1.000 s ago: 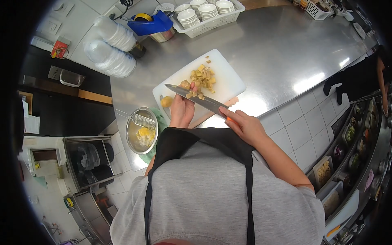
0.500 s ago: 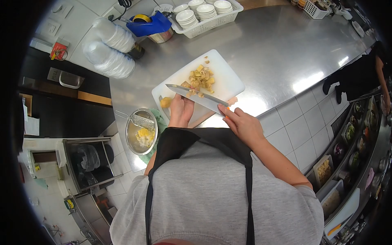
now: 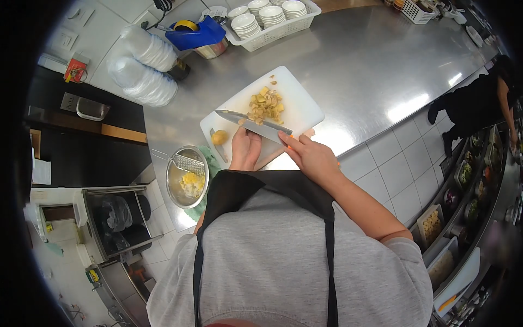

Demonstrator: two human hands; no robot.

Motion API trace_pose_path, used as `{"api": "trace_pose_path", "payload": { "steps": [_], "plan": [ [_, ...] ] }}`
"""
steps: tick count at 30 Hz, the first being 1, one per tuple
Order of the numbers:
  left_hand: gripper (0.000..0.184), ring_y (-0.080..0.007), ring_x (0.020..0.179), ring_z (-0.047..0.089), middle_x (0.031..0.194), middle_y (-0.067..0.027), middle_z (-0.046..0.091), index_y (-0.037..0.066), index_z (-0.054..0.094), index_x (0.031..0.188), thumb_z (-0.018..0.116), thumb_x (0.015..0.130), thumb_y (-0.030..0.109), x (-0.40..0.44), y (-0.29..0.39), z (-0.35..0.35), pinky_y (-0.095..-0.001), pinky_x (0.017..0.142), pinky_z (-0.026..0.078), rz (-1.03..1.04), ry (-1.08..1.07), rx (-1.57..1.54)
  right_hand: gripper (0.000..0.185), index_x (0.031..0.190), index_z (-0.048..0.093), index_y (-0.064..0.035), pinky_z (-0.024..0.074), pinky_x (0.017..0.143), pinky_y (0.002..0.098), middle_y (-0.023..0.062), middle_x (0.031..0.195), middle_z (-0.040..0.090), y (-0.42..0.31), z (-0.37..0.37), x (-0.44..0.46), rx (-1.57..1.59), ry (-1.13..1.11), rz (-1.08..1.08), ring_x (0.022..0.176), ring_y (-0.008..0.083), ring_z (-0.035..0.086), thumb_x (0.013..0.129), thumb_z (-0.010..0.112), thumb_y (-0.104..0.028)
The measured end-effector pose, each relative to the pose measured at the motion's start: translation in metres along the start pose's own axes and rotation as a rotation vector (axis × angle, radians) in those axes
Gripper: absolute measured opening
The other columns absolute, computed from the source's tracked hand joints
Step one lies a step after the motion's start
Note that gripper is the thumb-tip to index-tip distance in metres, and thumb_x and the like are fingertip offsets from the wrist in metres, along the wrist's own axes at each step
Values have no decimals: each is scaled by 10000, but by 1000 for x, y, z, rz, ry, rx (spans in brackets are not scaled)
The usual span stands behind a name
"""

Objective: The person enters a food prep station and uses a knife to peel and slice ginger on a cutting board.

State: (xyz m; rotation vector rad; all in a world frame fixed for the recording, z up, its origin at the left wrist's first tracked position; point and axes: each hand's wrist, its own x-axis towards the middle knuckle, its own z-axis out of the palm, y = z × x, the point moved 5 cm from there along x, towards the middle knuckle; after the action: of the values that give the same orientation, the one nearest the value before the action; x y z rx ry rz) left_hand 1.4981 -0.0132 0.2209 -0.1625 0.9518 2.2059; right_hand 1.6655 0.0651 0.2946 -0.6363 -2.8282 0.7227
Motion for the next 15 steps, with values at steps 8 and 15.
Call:
{"api": "trace_pose_path", "payload": {
  "steps": [8, 15],
  "plan": [
    [279, -224, 1119, 512, 1218, -112, 519, -6, 457, 1223, 383, 995, 136, -4, -22, 6, -375, 1013, 402, -62, -103, 13, 383, 1323, 515, -267, 534, 632, 382, 95, 904, 620, -1, 0, 26, 21, 6, 35, 759, 286, 644, 949, 494, -348],
    [369, -167, 1043, 516, 1185, -52, 533, 51, 388, 1346, 378, 1013, 210, -4, 6, 12, -345, 994, 403, 1, -209, 63, 365, 1321, 525, -267, 492, 760, 372, 92, 927, 628, 16, 0, 33, 449, 45, -92, 898, 275, 615, 959, 491, -298]
  ]
}}
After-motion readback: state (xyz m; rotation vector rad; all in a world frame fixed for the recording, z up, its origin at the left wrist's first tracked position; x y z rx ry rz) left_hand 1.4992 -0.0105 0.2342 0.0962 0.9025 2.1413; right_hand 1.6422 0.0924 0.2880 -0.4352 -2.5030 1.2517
